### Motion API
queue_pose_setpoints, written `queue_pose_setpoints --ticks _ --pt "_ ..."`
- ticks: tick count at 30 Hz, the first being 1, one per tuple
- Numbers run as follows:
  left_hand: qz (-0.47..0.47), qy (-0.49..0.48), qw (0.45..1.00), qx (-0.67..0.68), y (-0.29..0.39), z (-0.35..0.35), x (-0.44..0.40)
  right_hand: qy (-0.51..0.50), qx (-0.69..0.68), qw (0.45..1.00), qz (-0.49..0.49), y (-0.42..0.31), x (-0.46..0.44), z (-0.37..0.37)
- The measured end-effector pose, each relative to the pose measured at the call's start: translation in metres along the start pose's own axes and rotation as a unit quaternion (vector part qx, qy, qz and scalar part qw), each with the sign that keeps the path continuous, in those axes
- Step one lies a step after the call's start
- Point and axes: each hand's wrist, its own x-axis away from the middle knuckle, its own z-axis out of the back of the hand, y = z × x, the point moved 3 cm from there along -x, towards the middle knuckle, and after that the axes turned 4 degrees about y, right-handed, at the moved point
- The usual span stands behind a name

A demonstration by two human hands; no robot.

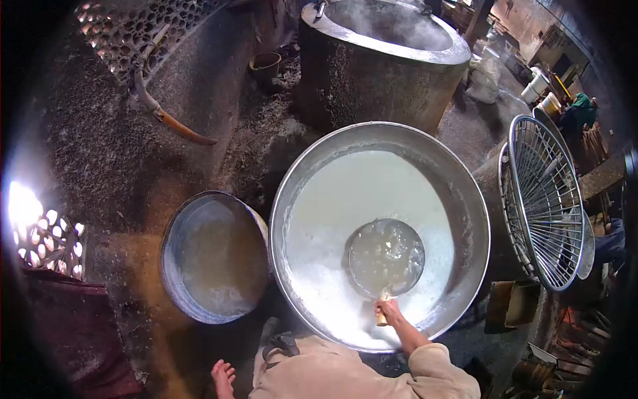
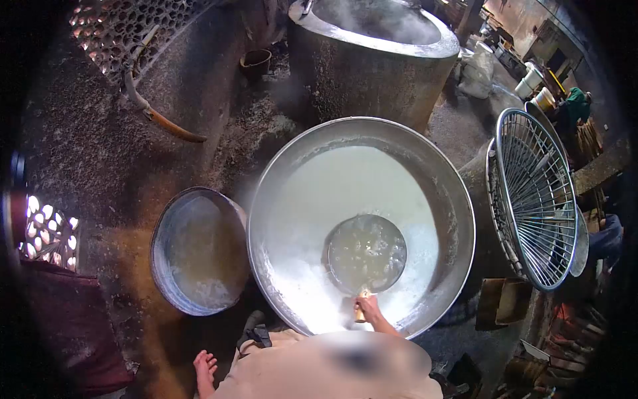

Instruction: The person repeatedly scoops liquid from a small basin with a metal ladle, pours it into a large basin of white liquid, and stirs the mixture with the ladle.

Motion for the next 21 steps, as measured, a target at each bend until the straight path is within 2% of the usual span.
queue_pose_setpoints --ticks 3,5,7,9,10,13,15,17,18,19,21 --pt "-0.026 -0.006 1.000 -0.004 0.019 -0.006 0.009 0.007 -0.072 0.997 -0.016 0.024 -0.008 -0.041" --pt "-0.029 -0.009 1.000 0.001 0.023 -0.011 0.012 -0.008 -0.160 0.985 -0.067 0.043 -0.020 -0.073" --pt "-0.035 -0.026 0.999 -0.003 0.023 -0.015 0.010 -0.094 -0.256 0.960 -0.071 0.034 0.004 -0.115" --pt "-0.029 -0.028 0.999 0.002 0.016 -0.015 0.006 -0.122 -0.309 0.932 -0.143 0.034 -0.003 -0.152" --pt "-0.025 -0.029 0.999 0.005 0.013 -0.014 0.003 -0.169 -0.346 0.905 -0.182 0.031 0.003 -0.169" --pt "-0.012 -0.038 0.999 0.024 -0.006 -0.008 -0.009 -0.336 -0.439 0.775 -0.306 0.009 0.048 -0.215" --pt "0.010 -0.043 0.999 0.030 -0.022 0.000 -0.017 -0.391 -0.366 0.798 -0.277 -0.006 0.084 -0.237" --pt "0.034 -0.044 0.998 0.037 -0.040 0.007 -0.029 -0.484 -0.276 0.775 -0.300 -0.014 0.111 -0.259" --pt "0.054 -0.039 0.996 0.063 -0.050 0.012 -0.034 -0.478 -0.216 0.803 -0.282 -0.017 0.124 -0.272" --pt "0.074 -0.033 0.993 0.090 -0.061 0.017 -0.040 -0.486 -0.084 0.844 -0.209 -0.025 0.133 -0.287" --pt "0.085 -0.015 0.989 0.119 -0.080 0.025 -0.054 -0.457 0.043 0.875 -0.154 -0.038 0.147 -0.332"
